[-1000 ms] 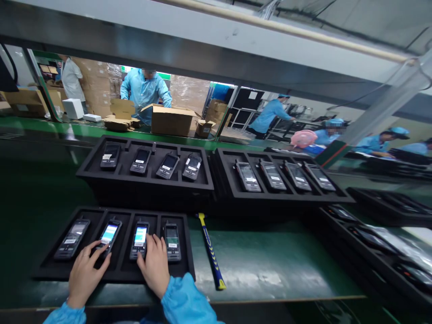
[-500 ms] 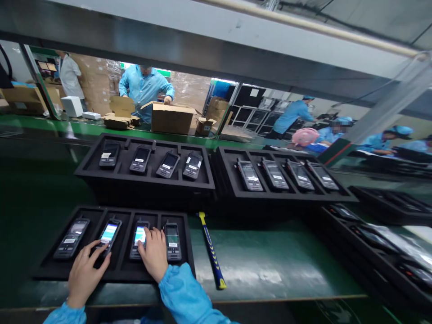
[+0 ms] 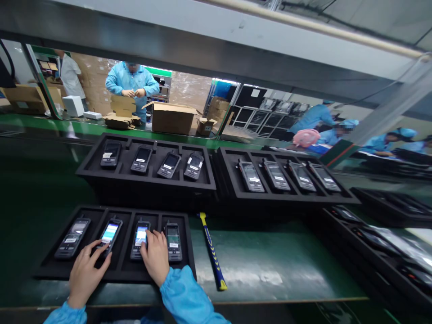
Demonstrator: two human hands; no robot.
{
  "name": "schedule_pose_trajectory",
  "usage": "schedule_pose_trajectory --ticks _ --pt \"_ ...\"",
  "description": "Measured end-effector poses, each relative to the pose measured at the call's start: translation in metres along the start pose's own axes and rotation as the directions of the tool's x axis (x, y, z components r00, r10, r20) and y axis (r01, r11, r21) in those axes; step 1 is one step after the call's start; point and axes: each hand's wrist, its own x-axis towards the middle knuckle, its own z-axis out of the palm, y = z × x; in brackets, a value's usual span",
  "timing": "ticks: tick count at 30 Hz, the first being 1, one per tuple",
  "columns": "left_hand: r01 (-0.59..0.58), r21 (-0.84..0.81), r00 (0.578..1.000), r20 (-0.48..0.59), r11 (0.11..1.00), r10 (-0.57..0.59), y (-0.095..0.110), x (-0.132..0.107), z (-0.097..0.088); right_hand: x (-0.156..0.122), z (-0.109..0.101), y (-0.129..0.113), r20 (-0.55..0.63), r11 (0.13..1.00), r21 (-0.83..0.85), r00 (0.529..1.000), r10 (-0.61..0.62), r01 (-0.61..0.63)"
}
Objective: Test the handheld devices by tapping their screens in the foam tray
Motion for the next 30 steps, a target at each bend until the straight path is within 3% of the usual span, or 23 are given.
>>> schedule_pose_trajectory --ticks 7,30 --pt "-0.002 -0.005 1.0 0.012 1.0 0.002 0.0001 0.0003 0.0018 -0.006 -0.0035 0.0004 -0.027 0.996 0.083 0.999 -0.03 0.032" --pt "-0.003 -0.028 1.0 -0.015 1.0 0.002 0.0006 0.0008 -0.0009 -0.0047 -0.0058 -0.0019 0.042 0.999 0.041 0.999 0.011 -0.013"
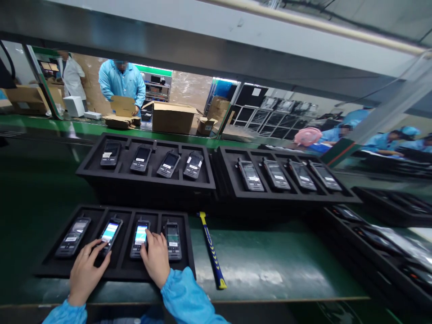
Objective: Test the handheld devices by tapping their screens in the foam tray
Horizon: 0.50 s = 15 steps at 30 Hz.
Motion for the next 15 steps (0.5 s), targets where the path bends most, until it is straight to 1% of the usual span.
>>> schedule_pose_trajectory --ticks 3,5,10,15 --pt "-0.01 0.011 1.0 0.0 1.0 0.01 -0.001 -0.001 0.001 0.0 0.001 0.0 -0.008 1.0 0.008 1.0 0.006 -0.006" --pt "-0.014 0.018 1.0 -0.007 1.0 0.014 -0.001 -0.001 0.002 -0.001 0.001 0.001 -0.035 1.0 0.022 0.999 -0.007 0.008" --pt "-0.012 0.025 1.0 -0.007 1.0 0.012 -0.001 0.0 0.002 -0.014 -0.001 0.005 -0.15 0.989 0.082 0.983 -0.108 0.121" --pt "-0.011 0.016 1.0 -0.016 1.0 0.012 0.0 0.001 0.001 -0.022 -0.002 0.004 -0.155 0.988 0.08 0.981 -0.12 0.134"
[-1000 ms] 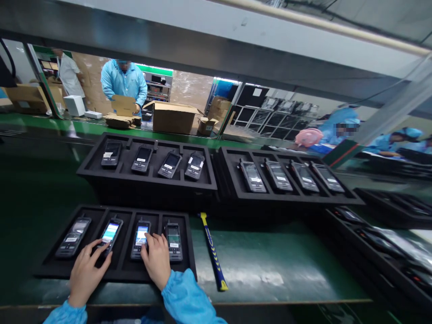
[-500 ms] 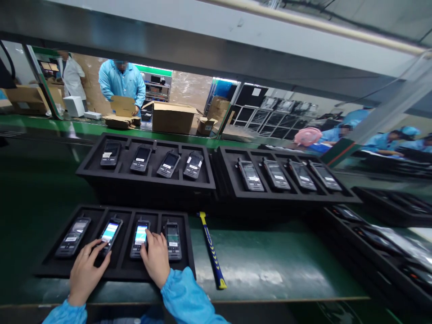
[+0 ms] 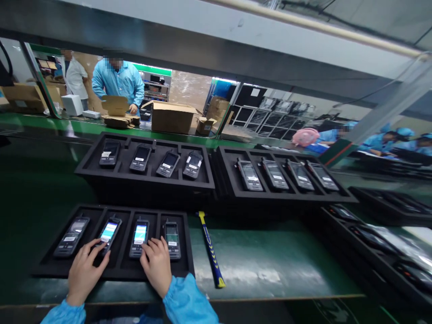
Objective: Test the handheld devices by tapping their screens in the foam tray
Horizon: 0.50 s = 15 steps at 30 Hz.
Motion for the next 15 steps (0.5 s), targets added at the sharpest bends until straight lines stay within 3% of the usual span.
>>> schedule_pose_trajectory --ticks 8,15 --pt "0.004 -0.004 1.0 0.021 1.0 -0.004 0.0003 -0.0002 -0.0021 0.0043 0.0041 -0.004 0.022 0.995 -0.096 1.0 0.001 0.001" --pt "-0.006 -0.001 1.0 0.018 1.0 0.006 -0.0018 -0.0007 0.0006 0.0013 0.0056 -0.0028 -0.002 0.998 -0.067 1.0 0.007 -0.007"
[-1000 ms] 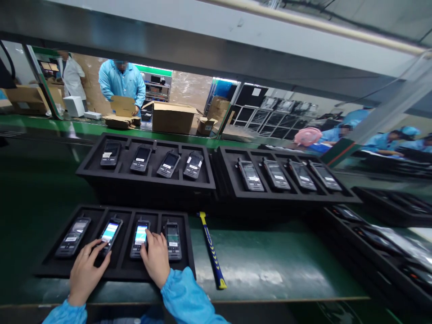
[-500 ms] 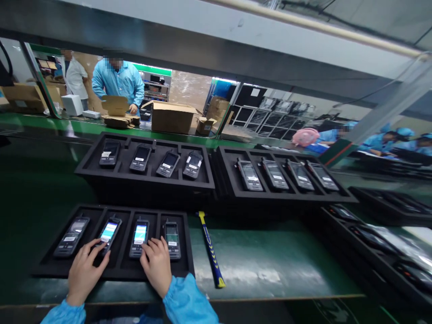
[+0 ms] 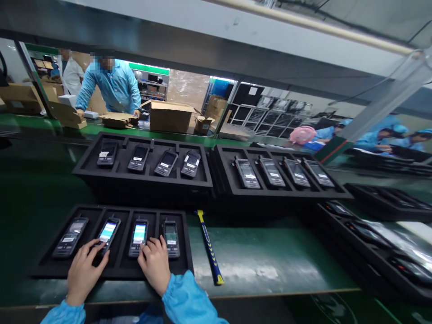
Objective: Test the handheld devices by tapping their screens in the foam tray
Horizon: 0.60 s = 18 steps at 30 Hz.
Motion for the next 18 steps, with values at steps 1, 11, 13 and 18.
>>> schedule_pose_trajectory --ticks 1,11,13,18 --pt "-0.001 0.002 1.0 0.0 1.0 0.001 -0.0002 -0.0001 0.0002 -0.0008 -0.0003 0.0001 0.008 1.0 0.002 1.0 0.001 -0.001" --pt "-0.002 -0.002 1.0 -0.011 1.0 0.002 0.0011 0.001 -0.0012 -0.0039 -0.0013 0.0015 0.022 0.997 0.067 0.999 0.032 -0.033" --pt "-0.005 -0.006 1.0 -0.01 1.0 0.005 0.0009 0.0011 -0.001 -0.0048 -0.0013 0.0016 0.019 0.997 0.072 0.999 0.034 -0.035" --pt "0.004 0.001 1.0 0.005 1.0 -0.004 -0.0001 -0.0005 0.0003 0.0013 -0.0061 0.001 0.054 0.998 0.057 0.998 0.035 -0.038"
